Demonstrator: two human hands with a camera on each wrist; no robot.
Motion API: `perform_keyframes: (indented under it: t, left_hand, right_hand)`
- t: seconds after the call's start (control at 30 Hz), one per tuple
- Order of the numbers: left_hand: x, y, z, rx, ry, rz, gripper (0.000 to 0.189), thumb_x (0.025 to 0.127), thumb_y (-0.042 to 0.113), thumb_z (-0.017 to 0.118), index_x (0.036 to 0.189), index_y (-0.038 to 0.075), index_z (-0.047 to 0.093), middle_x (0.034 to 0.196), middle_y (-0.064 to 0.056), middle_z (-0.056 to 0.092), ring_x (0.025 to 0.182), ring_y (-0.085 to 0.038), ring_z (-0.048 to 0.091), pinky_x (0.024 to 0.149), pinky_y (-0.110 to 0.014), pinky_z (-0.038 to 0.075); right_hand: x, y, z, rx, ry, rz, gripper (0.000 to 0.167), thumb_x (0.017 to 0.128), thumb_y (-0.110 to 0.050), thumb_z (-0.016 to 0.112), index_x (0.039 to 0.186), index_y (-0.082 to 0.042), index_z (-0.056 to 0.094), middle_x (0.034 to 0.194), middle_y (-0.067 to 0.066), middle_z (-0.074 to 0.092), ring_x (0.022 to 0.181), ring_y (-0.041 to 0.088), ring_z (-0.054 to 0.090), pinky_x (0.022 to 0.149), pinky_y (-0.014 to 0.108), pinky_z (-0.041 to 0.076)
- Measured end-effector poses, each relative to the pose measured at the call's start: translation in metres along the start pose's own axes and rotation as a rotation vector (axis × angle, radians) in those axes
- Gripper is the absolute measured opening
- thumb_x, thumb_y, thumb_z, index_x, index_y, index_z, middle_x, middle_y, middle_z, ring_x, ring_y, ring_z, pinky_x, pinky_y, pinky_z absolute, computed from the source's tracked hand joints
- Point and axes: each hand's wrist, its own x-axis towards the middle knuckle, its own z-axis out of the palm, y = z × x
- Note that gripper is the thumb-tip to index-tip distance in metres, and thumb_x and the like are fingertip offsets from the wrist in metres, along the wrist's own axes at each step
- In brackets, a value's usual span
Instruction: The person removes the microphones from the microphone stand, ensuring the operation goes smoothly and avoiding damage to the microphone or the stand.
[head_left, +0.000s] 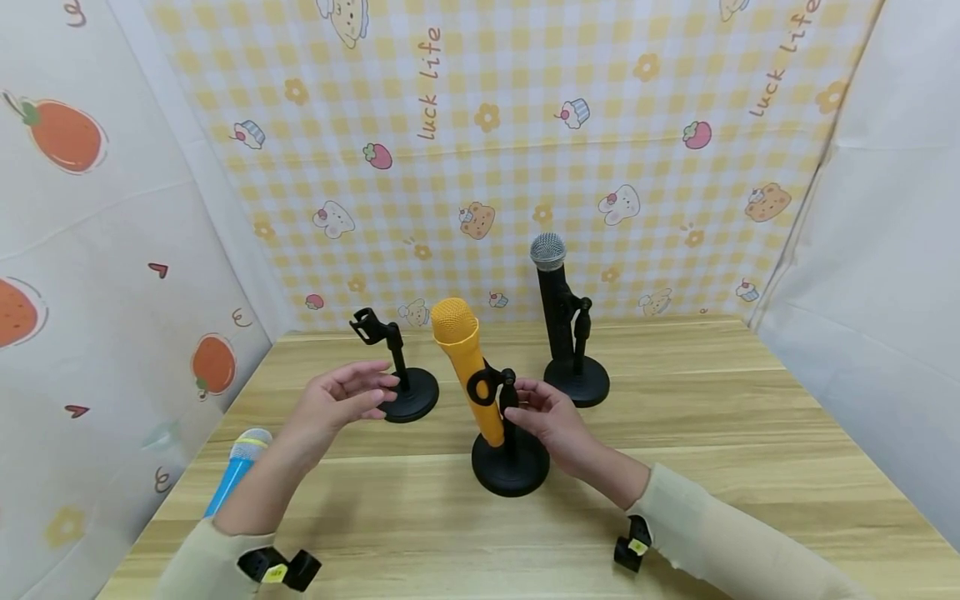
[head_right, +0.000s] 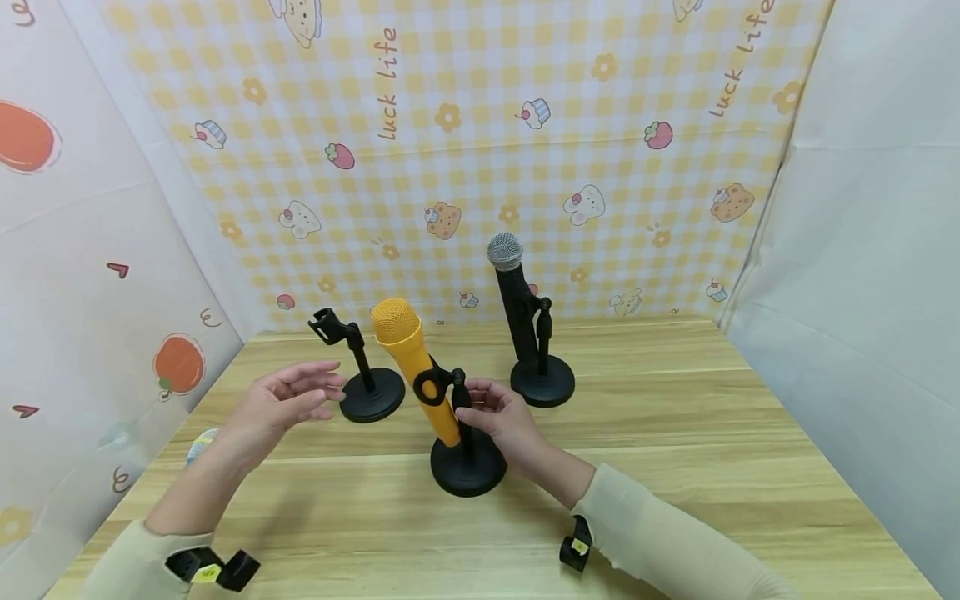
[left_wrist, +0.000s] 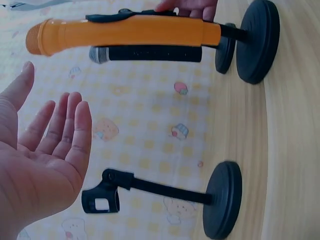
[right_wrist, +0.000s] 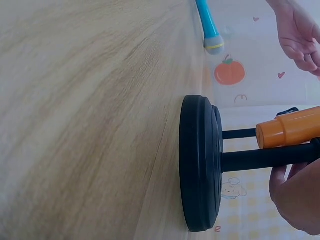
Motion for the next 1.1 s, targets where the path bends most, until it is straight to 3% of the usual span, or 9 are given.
perform_keyframes:
  t: [0.27, 0.5, 0.83, 1.1]
  left_hand:
    - [0.008, 0.002, 0.019, -0.064, 0.008, 0.043, 0.035, 0.091, -0.001, 0.066, 0.123, 0.012, 0.063, 0.109, -0.004, 0.067, 0.098, -0.017, 0.066, 0.077, -0.030, 0.056]
    - [0.016, 0.003, 0.035, -0.078, 0.047, 0.023, 0.040, 0.088, -0.001, 0.068, 0.126, 0.004, 0.058, 0.111, -0.004, 0.065, 0.099, -0.019, 0.064, 0.081, -0.031, 0.055]
    - [0.027, 0.004, 0.055, -0.127, 0.074, 0.050, 0.043, 0.089, -0.004, 0.066, 0.129, -0.004, 0.052, 0.116, -0.006, 0.063, 0.107, -0.023, 0.059, 0.087, -0.031, 0.052]
    - [0.034, 0.006, 0.071, -0.140, 0.110, 0.042, 0.041, 0.088, -0.006, 0.065, 0.127, -0.004, 0.051, 0.118, -0.010, 0.060, 0.109, -0.026, 0.056, 0.090, -0.029, 0.050]
  right_hand:
    - [0.000, 0.001, 0.000, 0.010, 0.002, 0.002, 0.030, 0.088, 0.000, 0.069, 0.115, -0.004, 0.059, 0.110, 0.010, 0.056, 0.100, 0.021, 0.056, 0.089, 0.030, 0.050]
    - [0.001, 0.001, 0.001, 0.020, 0.006, 0.004, 0.031, 0.088, 0.003, 0.068, 0.116, -0.005, 0.059, 0.110, 0.009, 0.055, 0.101, 0.021, 0.056, 0.090, 0.031, 0.049]
    - [0.000, 0.002, 0.002, 0.018, 0.012, 0.008, 0.031, 0.088, 0.002, 0.068, 0.116, -0.005, 0.058, 0.110, 0.010, 0.055, 0.101, 0.021, 0.056, 0.090, 0.030, 0.049]
    - [-0.001, 0.002, 0.001, 0.020, 0.004, 0.006, 0.030, 0.089, 0.000, 0.068, 0.117, -0.004, 0.059, 0.110, 0.011, 0.055, 0.102, 0.022, 0.056, 0.092, 0.031, 0.048]
